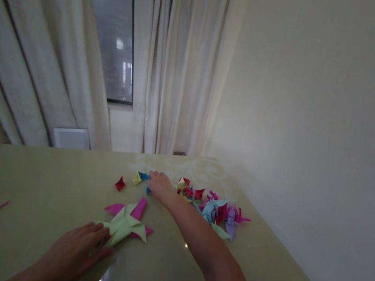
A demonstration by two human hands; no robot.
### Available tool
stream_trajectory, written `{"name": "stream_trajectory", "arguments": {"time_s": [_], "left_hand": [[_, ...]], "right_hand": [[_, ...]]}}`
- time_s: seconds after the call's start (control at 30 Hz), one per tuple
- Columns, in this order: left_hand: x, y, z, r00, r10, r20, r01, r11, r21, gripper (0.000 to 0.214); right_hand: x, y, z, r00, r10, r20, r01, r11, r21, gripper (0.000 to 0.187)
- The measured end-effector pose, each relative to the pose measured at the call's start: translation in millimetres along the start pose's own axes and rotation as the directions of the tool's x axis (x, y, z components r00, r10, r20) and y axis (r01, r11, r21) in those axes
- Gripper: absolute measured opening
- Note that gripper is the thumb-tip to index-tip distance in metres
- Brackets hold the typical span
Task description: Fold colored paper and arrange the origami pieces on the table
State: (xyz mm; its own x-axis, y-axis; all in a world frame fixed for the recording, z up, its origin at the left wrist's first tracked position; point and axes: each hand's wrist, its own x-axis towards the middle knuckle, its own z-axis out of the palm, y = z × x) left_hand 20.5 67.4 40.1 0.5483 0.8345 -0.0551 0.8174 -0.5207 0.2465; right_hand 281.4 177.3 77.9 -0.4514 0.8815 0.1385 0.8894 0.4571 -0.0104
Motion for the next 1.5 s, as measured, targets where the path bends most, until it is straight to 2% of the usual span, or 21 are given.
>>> {"name": "stream_trajectory", "arguments": {"time_s": [0.03,0.1,0.2,0.27,0.33,0.4,0.47,0.57,0.63,0.73,0.87,0.97,1.07,1.13,1.23,1.33,1.4,1.5], "left_hand": [[0.2,-4.7,-0.2,0.999,-0.023,0.032,0.023,1.000,-0.001,0.032],[9.0,-18.3,-9.2,0.998,-0.055,0.019,0.056,0.998,-0.033,0.048],[43.2,-44.7,-30.3,0.989,-0.034,-0.141,0.022,0.996,-0.087,0.053],[77.1,-62.7,-38.7,0.954,-0.014,-0.299,-0.016,0.995,-0.097,0.044],[113.6,-77.5,-38.6,0.926,-0.042,-0.375,0.008,0.996,-0.092,0.041],[146.2,-87.1,-31.1,0.912,-0.069,-0.404,0.035,0.995,-0.092,0.047],[169.8,-91.9,-19.6,0.913,-0.087,-0.398,0.051,0.994,-0.100,0.050],[185.9,-95.6,-3.1,0.925,-0.110,-0.363,0.070,0.990,-0.121,0.044],[187.2,-99.2,3.5,0.932,-0.112,-0.346,0.068,0.988,-0.136,0.035],[183.3,-105.1,4.5,0.941,-0.096,-0.326,0.040,0.984,-0.174,0.030],[177.4,-98.9,-8.4,0.936,-0.082,-0.341,0.001,0.972,-0.233,0.031],[172.1,-74.2,-23.0,0.926,-0.022,-0.377,-0.080,0.964,-0.253,0.036],[163.3,-38.7,-33.6,0.915,0.093,-0.392,-0.200,0.949,-0.243,0.039],[156.7,-15.8,-35.8,0.901,0.173,-0.399,-0.273,0.939,-0.209,0.033],[150.3,11.8,-32.3,0.882,0.249,-0.399,-0.329,0.933,-0.144,0.024],[150.1,32.9,-23.2,0.904,0.290,-0.313,-0.345,0.929,-0.137,0.020],[151.9,44.6,-15.5,0.921,0.318,-0.226,-0.356,0.921,-0.155,0.020],[152.3,57.5,-3.7,0.933,0.333,-0.138,-0.354,0.917,-0.182,0.024]], "right_hand": [[-0.2,0.8,-1.0,1.000,0.001,-0.005,-0.001,1.000,0.008,0.015],[-7.5,4.5,-10.4,0.999,0.018,-0.039,-0.017,0.999,0.032,0.010],[-36.2,20.6,-40.8,0.988,0.091,-0.126,-0.081,0.994,0.078,0.017],[-68.6,39.8,-66.8,0.974,0.160,-0.162,-0.145,0.984,0.104,0.022],[-110.8,63.4,-91.4,0.962,0.226,-0.152,-0.210,0.971,0.115,0.021],[-158.8,86.9,-110.1,0.957,0.275,-0.093,-0.265,0.958,0.108,0.017],[-205.6,105.4,-119.9,0.938,0.347,0.016,-0.347,0.934,0.078,0.012],[-258.5,118.6,-119.6,0.843,0.502,0.191,-0.513,0.858,0.009,0.005],[-275.6,119.6,-115.2,0.803,0.530,0.273,-0.549,0.836,-0.006,0.003],[-271.0,118.3,-112.0,0.802,0.511,0.310,-0.538,0.843,0.003,0.002],[-218.7,121.3,-106.9,0.841,0.510,0.183,-0.516,0.856,-0.012,0.028],[-170.9,122.9,-88.9,0.853,0.492,0.173,-0.494,0.869,-0.035,0.044],[-144.4,121.4,-66.0,0.823,0.496,0.277,-0.495,0.865,-0.080,0.051],[-143.7,120.1,-55.0,0.800,0.498,0.335,-0.492,0.864,-0.109,0.040],[-160.4,119.2,-48.7,0.792,0.490,0.363,-0.476,0.869,-0.134,0.028],[-180.2,118.1,-51.2,0.803,0.440,0.403,-0.434,0.894,-0.114,0.017],[-186.7,115.3,-54.2,0.820,0.405,0.404,-0.404,0.910,-0.092,0.016],[-183.0,105.5,-54.6,0.865,0.356,0.353,-0.358,0.932,-0.062,0.028]]}}
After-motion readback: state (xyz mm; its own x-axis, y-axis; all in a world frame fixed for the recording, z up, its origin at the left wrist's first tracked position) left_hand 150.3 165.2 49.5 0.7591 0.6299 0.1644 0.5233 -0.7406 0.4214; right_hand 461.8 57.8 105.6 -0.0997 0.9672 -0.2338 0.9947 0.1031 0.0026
